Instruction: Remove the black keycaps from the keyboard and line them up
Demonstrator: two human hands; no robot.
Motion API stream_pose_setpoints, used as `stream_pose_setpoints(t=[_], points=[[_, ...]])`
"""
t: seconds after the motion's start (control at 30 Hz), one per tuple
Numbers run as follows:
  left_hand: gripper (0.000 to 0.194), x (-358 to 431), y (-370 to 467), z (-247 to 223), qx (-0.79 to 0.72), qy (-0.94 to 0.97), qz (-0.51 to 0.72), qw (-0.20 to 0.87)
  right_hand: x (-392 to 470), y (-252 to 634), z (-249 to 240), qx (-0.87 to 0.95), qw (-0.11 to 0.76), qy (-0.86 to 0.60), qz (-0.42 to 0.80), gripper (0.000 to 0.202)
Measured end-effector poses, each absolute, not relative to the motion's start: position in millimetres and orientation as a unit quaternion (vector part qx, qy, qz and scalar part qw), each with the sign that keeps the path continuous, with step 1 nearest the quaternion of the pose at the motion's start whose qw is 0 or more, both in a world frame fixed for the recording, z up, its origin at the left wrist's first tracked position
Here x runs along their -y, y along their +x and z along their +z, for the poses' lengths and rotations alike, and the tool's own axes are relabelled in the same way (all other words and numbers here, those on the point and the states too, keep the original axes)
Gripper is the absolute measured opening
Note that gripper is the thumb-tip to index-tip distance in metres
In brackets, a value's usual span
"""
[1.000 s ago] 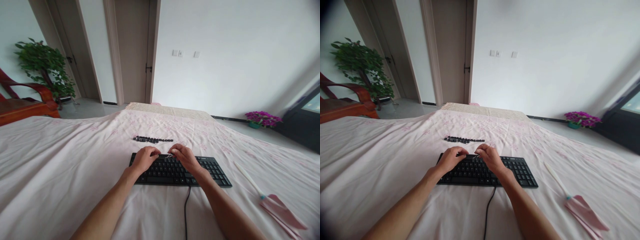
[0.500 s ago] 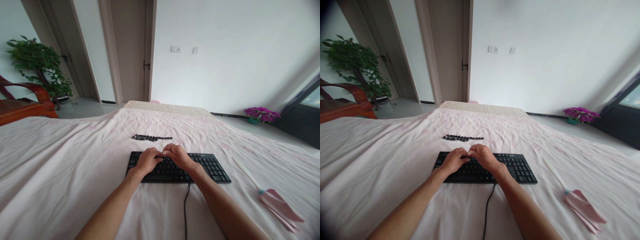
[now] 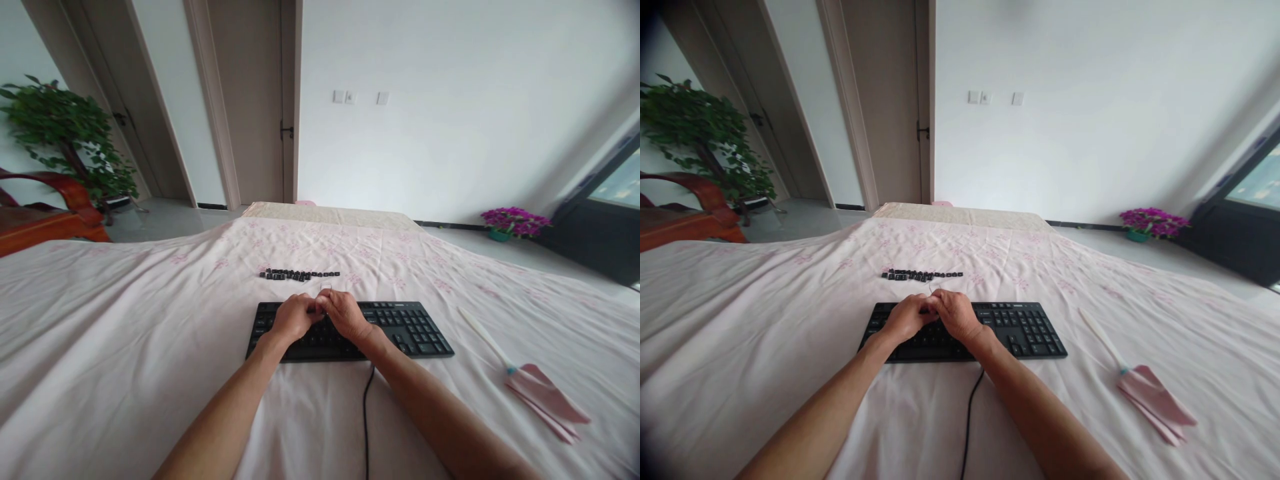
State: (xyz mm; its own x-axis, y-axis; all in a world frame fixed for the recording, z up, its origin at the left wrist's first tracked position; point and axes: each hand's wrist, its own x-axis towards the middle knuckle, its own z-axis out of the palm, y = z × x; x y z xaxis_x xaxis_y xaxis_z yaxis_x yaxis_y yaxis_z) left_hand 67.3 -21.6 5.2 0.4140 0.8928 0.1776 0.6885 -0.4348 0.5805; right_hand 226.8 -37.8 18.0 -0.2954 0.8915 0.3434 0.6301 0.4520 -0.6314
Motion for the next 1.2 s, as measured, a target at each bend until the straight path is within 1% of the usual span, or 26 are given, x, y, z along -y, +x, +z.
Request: stream_pose_setpoints(t=[0.1,0.17,0.27,0.4,0.57,0.63,0.73,0.8,0.87,0.93,1.07,1.2], points=[[0.015,21.5,67.0,4.8,-0.470,0.812,0.249,0.238,38.0,227.3,17.5,0.725,0.388,-0.526,0.218,0.042],[0.015,22.1,67.9,4.8,-0.475,0.809,0.252,0.237,38.6,228.9,16.0,0.723,0.395,-0.520,0.228,0.042],[0.013,23.7,71.3,3.9,-0.488,0.808,0.253,0.212,40.6,230.6,12.4,0.742,0.398,-0.494,0.218,0.041],[0.012,27.3,77.2,2.6,-0.503,0.809,0.255,0.166,45.0,231.4,7.4,0.746,0.427,-0.470,0.201,0.041],[0.009,34.7,81.1,4.7,-0.477,0.822,0.275,0.145,51.0,233.5,5.4,0.732,0.465,-0.459,0.193,0.044],[0.008,36.9,81.6,5.1,-0.474,0.821,0.277,0.154,52.7,233.6,5.6,0.728,0.475,-0.457,0.189,0.045],[0.007,36.9,81.5,2.4,-0.481,0.801,0.304,0.187,54.8,232.9,7.3,0.736,0.480,-0.445,0.170,0.040],[0.017,34.1,80.7,-1.2,-0.483,0.773,0.347,0.223,56.1,232.9,10.0,0.745,0.481,-0.442,0.134,0.037],[0.032,29.8,79.1,-4.8,-0.482,0.738,0.390,0.267,56.7,233.7,14.5,0.748,0.470,-0.461,0.079,0.034],[0.041,25.2,77.0,-7.8,-0.479,0.702,0.423,0.314,56.2,234.7,20.2,0.749,0.449,-0.487,0.032,0.030],[0.046,18.5,72.6,-11.8,-0.462,0.653,0.463,0.382,51.6,234.6,30.3,0.789,0.381,-0.481,0.022,0.032],[0.055,17.2,70.5,-14.1,-0.456,0.629,0.483,0.404,46.5,231.0,33.7,0.800,0.294,-0.523,0.013,0.026]])
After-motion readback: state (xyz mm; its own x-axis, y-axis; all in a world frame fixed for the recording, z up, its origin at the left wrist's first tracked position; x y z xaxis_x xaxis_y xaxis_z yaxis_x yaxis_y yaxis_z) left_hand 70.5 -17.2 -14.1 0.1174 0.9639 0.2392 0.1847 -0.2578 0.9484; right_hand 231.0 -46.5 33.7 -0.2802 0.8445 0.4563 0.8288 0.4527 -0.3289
